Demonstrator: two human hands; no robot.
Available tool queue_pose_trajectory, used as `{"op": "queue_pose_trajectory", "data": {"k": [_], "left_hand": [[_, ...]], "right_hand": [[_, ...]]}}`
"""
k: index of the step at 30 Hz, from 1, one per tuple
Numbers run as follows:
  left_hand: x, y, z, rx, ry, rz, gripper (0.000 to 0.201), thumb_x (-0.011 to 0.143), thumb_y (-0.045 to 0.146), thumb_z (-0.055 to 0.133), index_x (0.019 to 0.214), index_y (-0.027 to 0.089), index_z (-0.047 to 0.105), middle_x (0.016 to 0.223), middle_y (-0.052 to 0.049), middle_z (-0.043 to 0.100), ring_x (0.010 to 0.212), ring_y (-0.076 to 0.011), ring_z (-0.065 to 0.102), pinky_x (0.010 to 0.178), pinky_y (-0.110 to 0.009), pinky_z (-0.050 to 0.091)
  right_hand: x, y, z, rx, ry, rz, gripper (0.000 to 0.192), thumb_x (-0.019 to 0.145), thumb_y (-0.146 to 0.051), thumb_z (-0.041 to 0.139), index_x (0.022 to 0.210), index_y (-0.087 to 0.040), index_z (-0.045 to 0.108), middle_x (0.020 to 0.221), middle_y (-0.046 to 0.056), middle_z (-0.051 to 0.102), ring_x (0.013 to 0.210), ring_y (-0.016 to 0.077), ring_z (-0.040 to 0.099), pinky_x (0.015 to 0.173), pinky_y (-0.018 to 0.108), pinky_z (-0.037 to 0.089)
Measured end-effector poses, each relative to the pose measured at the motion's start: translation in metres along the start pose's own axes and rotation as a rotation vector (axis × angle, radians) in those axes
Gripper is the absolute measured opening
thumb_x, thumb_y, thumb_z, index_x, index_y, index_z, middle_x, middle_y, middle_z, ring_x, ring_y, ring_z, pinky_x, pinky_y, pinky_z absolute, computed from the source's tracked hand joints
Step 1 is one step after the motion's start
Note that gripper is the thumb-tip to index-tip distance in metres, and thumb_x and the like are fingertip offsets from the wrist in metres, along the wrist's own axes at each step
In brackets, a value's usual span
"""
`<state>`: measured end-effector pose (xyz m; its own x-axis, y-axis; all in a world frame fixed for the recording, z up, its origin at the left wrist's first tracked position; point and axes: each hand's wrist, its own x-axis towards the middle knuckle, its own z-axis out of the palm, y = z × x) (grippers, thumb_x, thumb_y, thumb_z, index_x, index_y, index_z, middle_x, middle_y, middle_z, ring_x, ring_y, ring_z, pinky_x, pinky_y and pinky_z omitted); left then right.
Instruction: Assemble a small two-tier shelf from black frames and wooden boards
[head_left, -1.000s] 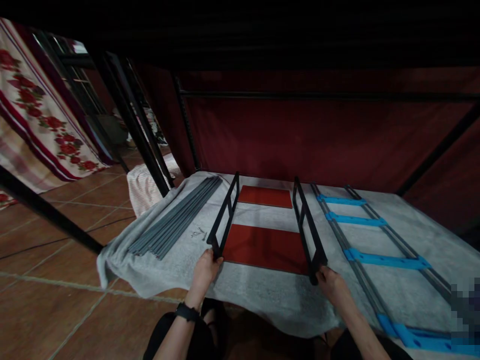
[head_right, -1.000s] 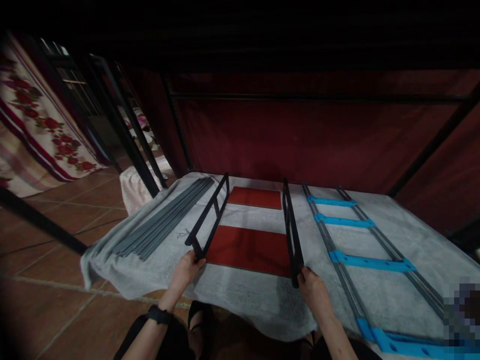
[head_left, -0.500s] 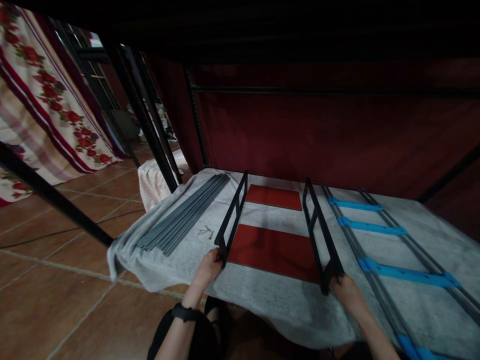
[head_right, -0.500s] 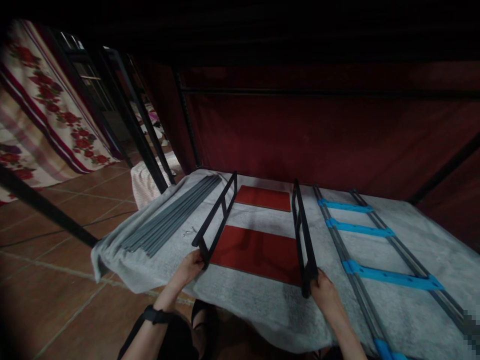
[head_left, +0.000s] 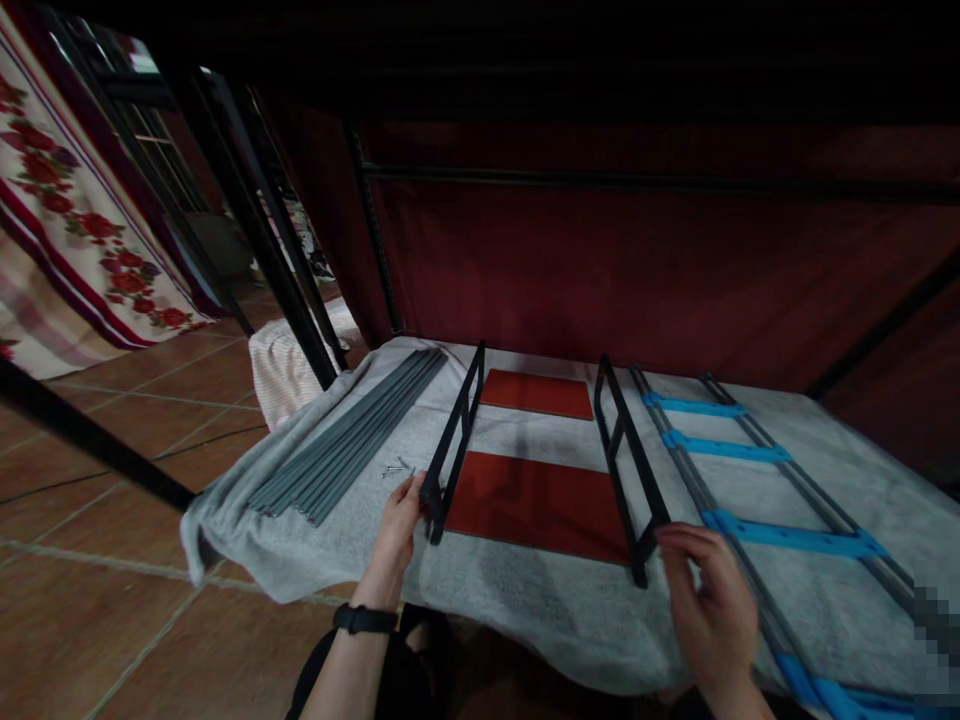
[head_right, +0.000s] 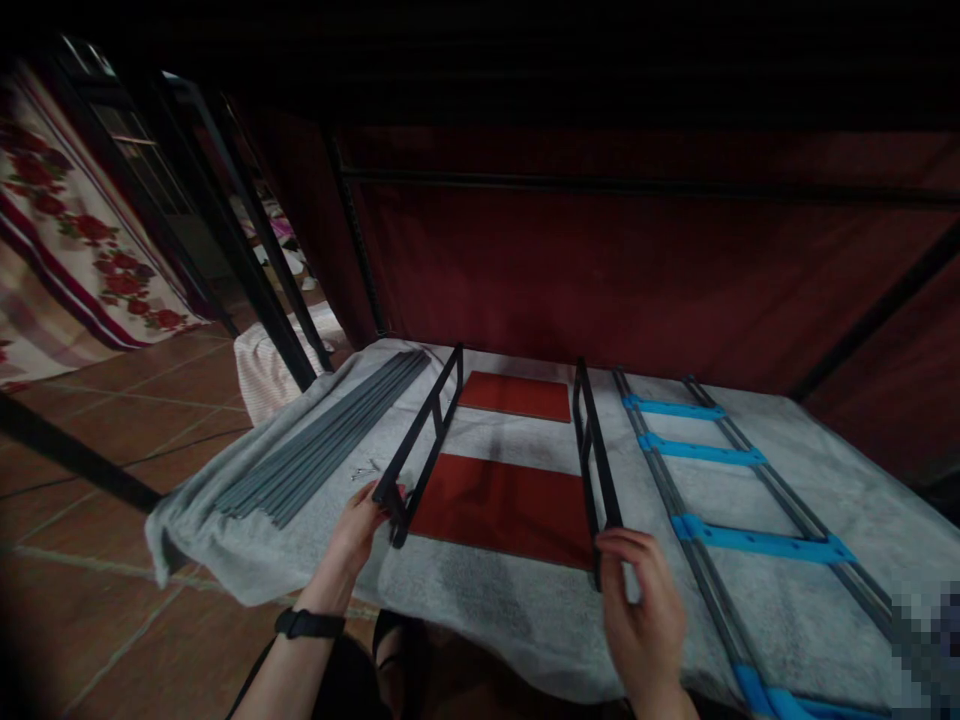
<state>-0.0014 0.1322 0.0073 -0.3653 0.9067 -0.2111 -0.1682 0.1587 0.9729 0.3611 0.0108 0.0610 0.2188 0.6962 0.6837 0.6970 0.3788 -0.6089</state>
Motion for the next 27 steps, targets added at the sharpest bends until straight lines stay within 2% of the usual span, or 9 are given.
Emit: {"op": "queue_pose_trajectory", "data": {"k": [2,4,8,10,11,14,17,20,27], "left_hand": [[-0.002,0.002,0.006,-0.105,-0.004,-0.030,0.050,0.075,0.056,0.066,0.097,0.011,0.068,0.080,-0.009,0.069,0.076,-0.0220,0.067,0.067,-0.031,0.051],[-0.005,0.005,0.011,-0.130,-0.011,0.054,0.057,0.079,0.064,0.059,0.102,0.012,0.068,0.090,-0.012,0.070,0.091,-0.0250,0.067,0.077,-0.034,0.052],[-0.015,0.012,0.020,-0.185,-0.127,0.306,0.057,0.090,0.062,0.045,0.116,0.016,0.065,0.119,-0.011,0.065,0.117,-0.0253,0.058,0.101,-0.038,0.042],[-0.021,0.016,0.023,-0.242,-0.191,0.332,0.060,0.090,0.063,0.043,0.121,0.016,0.062,0.119,-0.011,0.065,0.116,-0.0255,0.058,0.103,-0.039,0.041],[-0.024,0.018,0.023,-0.257,-0.219,0.336,0.062,0.089,0.065,0.043,0.122,0.015,0.060,0.116,-0.012,0.066,0.113,-0.0257,0.060,0.102,-0.039,0.041],[-0.031,0.022,0.024,-0.249,-0.323,0.369,0.069,0.086,0.068,0.046,0.129,0.015,0.055,0.105,-0.012,0.069,0.104,-0.0256,0.063,0.098,-0.038,0.044],[-0.033,0.026,0.024,-0.171,-0.357,0.399,0.063,0.087,0.056,0.055,0.134,0.016,0.050,0.089,-0.007,0.069,0.089,-0.0207,0.064,0.091,-0.034,0.044],[-0.033,0.028,0.025,-0.097,-0.316,0.398,0.055,0.089,0.047,0.056,0.134,0.017,0.050,0.072,-0.001,0.064,0.074,-0.0159,0.060,0.083,-0.030,0.043],[-0.035,0.031,0.028,-0.048,-0.211,0.401,0.056,0.088,0.049,0.051,0.133,0.015,0.052,0.071,-0.002,0.063,0.071,-0.0169,0.058,0.073,-0.029,0.045]], "right_hand": [[0.002,-0.034,0.027,0.088,-0.285,-0.084,0.019,0.093,-0.021,0.047,0.103,-0.023,0.063,0.106,0.008,0.064,0.100,0.0187,0.062,0.084,0.031,0.051],[0.009,-0.047,0.065,0.055,-0.519,-0.073,0.028,0.094,-0.020,0.043,0.116,-0.025,0.059,0.119,0.007,0.060,0.111,0.0186,0.058,0.096,0.034,0.048],[0.037,-0.019,0.141,-0.258,-0.668,0.071,0.037,0.095,-0.026,0.043,0.129,-0.014,0.054,0.133,0.014,0.053,0.125,0.0232,0.049,0.108,0.038,0.039],[0.054,0.002,0.166,-0.471,-0.799,0.172,0.039,0.097,-0.029,0.039,0.130,-0.013,0.054,0.137,0.015,0.050,0.128,0.0246,0.047,0.107,0.039,0.038],[0.060,0.011,0.175,-0.508,-0.817,0.202,0.040,0.098,-0.029,0.037,0.128,-0.012,0.055,0.135,0.017,0.053,0.126,0.0262,0.048,0.105,0.041,0.038],[0.075,0.028,0.189,-0.563,-0.863,0.247,0.040,0.099,-0.032,0.035,0.120,-0.011,0.061,0.128,0.019,0.057,0.119,0.0286,0.054,0.102,0.044,0.038],[0.083,0.036,0.196,-0.586,-0.909,0.263,0.042,0.097,-0.038,0.037,0.119,-0.012,0.063,0.131,0.019,0.056,0.119,0.0289,0.054,0.102,0.044,0.038],[0.091,0.042,0.201,-0.588,-0.963,0.268,0.050,0.095,-0.047,0.038,0.116,-0.011,0.066,0.131,0.020,0.056,0.121,0.0300,0.054,0.102,0.042,0.038],[0.110,0.046,0.204,-0.542,-1.045,0.307,0.053,0.091,-0.054,0.044,0.115,-0.013,0.067,0.131,0.019,0.057,0.116,0.0302,0.057,0.097,0.041,0.043]]}}
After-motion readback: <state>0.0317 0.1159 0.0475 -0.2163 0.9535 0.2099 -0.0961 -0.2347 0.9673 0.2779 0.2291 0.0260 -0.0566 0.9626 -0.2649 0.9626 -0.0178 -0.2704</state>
